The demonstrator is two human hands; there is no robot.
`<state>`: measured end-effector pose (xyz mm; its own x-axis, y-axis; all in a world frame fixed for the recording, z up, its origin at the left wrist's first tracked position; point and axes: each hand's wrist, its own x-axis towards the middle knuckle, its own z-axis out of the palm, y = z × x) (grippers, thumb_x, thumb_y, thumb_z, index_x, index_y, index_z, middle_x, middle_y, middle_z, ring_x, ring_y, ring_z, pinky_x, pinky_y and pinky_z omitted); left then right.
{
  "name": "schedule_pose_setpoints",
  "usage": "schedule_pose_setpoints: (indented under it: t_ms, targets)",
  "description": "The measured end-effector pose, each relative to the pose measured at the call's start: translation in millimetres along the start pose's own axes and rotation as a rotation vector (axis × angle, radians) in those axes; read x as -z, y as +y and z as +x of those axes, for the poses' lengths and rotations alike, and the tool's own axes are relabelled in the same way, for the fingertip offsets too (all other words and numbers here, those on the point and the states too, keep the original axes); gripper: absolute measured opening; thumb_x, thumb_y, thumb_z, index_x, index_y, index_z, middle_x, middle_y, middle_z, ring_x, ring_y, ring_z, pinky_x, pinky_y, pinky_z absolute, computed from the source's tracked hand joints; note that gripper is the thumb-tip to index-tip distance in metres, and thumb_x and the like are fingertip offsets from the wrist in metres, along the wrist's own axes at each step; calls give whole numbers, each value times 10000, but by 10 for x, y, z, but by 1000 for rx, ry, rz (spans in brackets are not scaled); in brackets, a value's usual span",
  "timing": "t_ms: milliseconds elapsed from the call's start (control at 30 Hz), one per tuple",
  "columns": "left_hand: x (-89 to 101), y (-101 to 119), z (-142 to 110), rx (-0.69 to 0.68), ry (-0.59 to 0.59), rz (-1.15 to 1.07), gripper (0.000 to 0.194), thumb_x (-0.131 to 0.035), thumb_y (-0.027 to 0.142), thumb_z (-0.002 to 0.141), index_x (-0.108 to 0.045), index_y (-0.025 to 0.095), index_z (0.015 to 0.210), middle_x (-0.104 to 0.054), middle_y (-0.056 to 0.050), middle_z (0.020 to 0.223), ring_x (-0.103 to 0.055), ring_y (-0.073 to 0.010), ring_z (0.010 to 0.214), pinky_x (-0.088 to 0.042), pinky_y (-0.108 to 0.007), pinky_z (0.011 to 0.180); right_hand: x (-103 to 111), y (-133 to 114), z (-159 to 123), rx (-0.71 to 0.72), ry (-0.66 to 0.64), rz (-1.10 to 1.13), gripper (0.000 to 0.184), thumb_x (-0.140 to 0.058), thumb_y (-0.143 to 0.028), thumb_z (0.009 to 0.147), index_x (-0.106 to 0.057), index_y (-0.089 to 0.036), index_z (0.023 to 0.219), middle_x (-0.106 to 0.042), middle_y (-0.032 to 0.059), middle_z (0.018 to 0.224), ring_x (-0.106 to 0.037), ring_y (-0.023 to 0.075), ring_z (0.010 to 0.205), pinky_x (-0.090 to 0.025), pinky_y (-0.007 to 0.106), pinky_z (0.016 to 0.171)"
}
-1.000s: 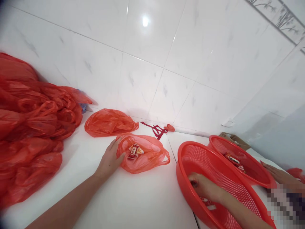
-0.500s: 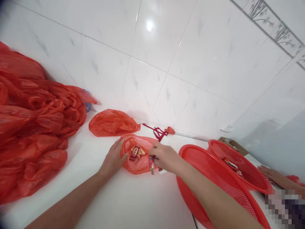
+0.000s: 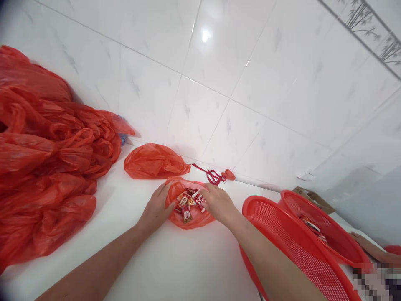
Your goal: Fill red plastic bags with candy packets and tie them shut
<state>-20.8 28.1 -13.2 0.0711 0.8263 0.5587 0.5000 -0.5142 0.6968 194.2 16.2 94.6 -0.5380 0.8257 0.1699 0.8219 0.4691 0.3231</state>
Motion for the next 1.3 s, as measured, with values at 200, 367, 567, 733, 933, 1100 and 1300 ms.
schedule_pose_setpoints:
  t_ms: [200, 367, 567, 733, 933, 1100, 1300]
  targets:
    - [13, 16, -2, 20, -2, 8, 626, -501, 178, 790, -314, 255, 1382, -390, -78, 1400, -361, -256, 1286, -322, -454, 1073, 221, 63, -761, -111, 68, -100, 361, -531, -184, 800, -547, -245, 1155, -487, 117, 1283, -556, 273, 1040, -510, 398, 761]
    - [9, 5, -10, 46, -24, 33, 635, -501, 195, 795, -293, 245, 1392, -354, -88, 1421, -327, -257, 1311, -303, -456, 1089, 157, 207, -1347, -119, 16, -179, 230, -507, -135, 808, -615, -183, 1005, -583, 140, 1162, -591, 288, 981, -497, 473, 815]
    - [12, 18, -22, 22, -2, 55, 649, -514, 209, 788, -282, 255, 1392, -353, -92, 1412, -344, -260, 1304, -325, -459, 1079, 136, -168, -1370, -150, 258, -48, 283, -487, -187, 850, -590, -214, 1113, -470, 131, 1332, -437, 302, 1236, -388, 516, 990]
    - [33, 14, -52, -4, -13, 122, 654, -557, 265, 776, -311, 250, 1382, -341, -95, 1408, -370, -261, 1287, -364, -431, 1055, -248, -645, -1031, -472, 336, 339, 486, -485, -202, 835, -431, -268, 1314, -9, 80, 1537, -170, 316, 1382, -355, 489, 1025]
    - [54, -71, -96, 10, -92, 194, 604, -538, 337, 798, -354, 245, 1366, -345, -108, 1402, -382, -286, 1273, -363, -460, 1039, -764, -571, -644, -848, 388, 884, 558, -464, -191, 807, -367, -255, 1353, -266, 96, 1474, -272, 273, 1351, -346, 449, 1036]
    - [67, -84, -63, -26, -93, 170, 628, -491, 370, 836, -275, 234, 1409, -368, -100, 1422, -343, -277, 1309, -307, -469, 1076, -710, -630, -484, -677, 378, 942, 725, -484, -162, 749, -221, -196, 1423, -278, 97, 1475, -252, 235, 1359, -273, 424, 1101]
    - [425, 400, 447, -103, 101, 115, 621, -548, 362, 821, -345, 208, 1388, -417, -106, 1403, -401, -301, 1271, -328, -487, 1059, -110, -430, -513, -677, 629, 875, 678, -454, -224, 822, -180, -174, 1440, -252, 106, 1488, -203, 236, 1377, -245, 441, 1114]
